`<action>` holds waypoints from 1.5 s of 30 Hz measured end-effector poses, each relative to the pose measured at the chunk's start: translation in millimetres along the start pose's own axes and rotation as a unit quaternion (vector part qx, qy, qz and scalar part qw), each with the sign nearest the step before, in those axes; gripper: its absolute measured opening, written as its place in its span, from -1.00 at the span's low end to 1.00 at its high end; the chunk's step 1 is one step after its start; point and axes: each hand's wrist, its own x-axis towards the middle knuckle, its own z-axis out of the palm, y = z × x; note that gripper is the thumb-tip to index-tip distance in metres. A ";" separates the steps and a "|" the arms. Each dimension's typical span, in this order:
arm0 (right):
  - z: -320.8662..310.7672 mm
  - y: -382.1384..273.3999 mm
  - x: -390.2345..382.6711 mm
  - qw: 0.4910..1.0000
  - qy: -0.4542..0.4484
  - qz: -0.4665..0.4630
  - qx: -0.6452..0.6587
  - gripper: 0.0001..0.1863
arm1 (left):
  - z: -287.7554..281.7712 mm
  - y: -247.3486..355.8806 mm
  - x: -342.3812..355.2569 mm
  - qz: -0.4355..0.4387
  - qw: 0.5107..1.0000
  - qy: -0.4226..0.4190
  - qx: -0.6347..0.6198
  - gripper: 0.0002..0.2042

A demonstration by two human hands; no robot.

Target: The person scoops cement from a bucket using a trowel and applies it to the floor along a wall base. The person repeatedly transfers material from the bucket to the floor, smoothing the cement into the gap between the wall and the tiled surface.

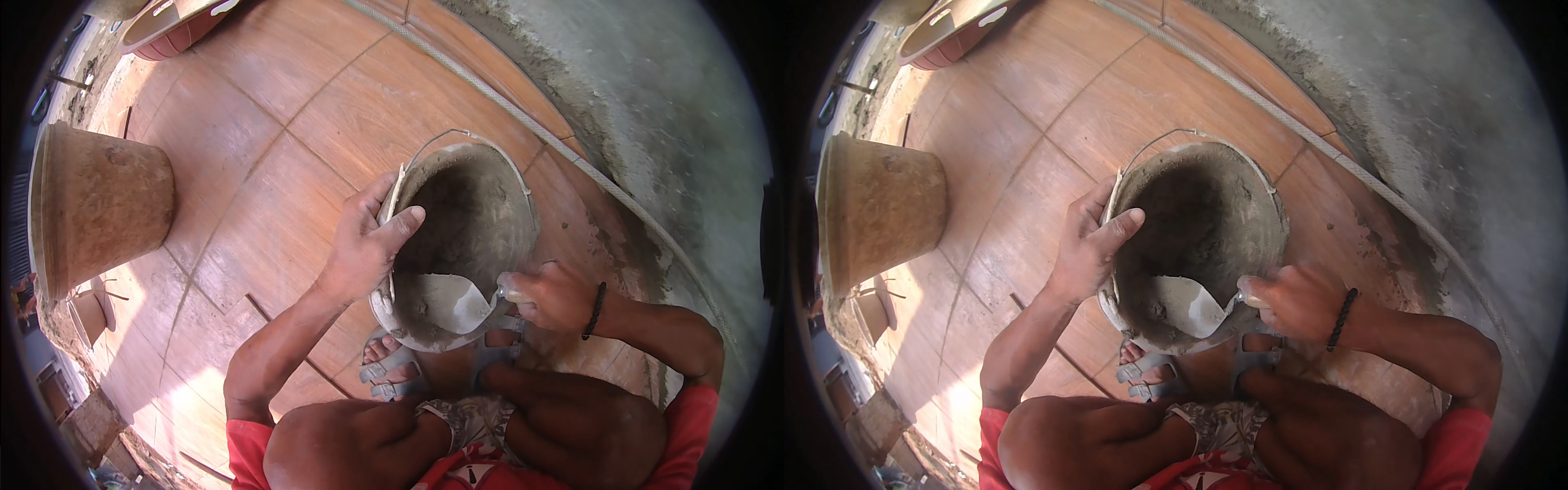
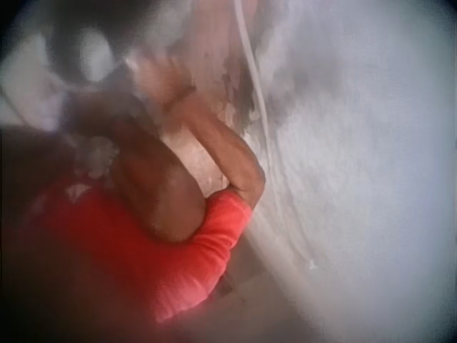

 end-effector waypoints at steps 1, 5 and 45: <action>-1.1 -0.4 -2.0 0.999 0.008 -0.007 0.033 -0.64 | -2.6 1.4 -0.5 -0.005 1.000 -0.004 0.010 -0.66; 6.5 13.3 -11.5 0.997 0.026 -0.005 0.072 -0.60 | -4.7 7.6 2.0 0.000 1.000 0.008 0.006 -0.51; 114.3 172.1 -156.3 0.858 0.275 0.348 0.259 -0.60 | 196.4 -20.5 161.7 0.002 0.500 -0.450 0.740 -0.81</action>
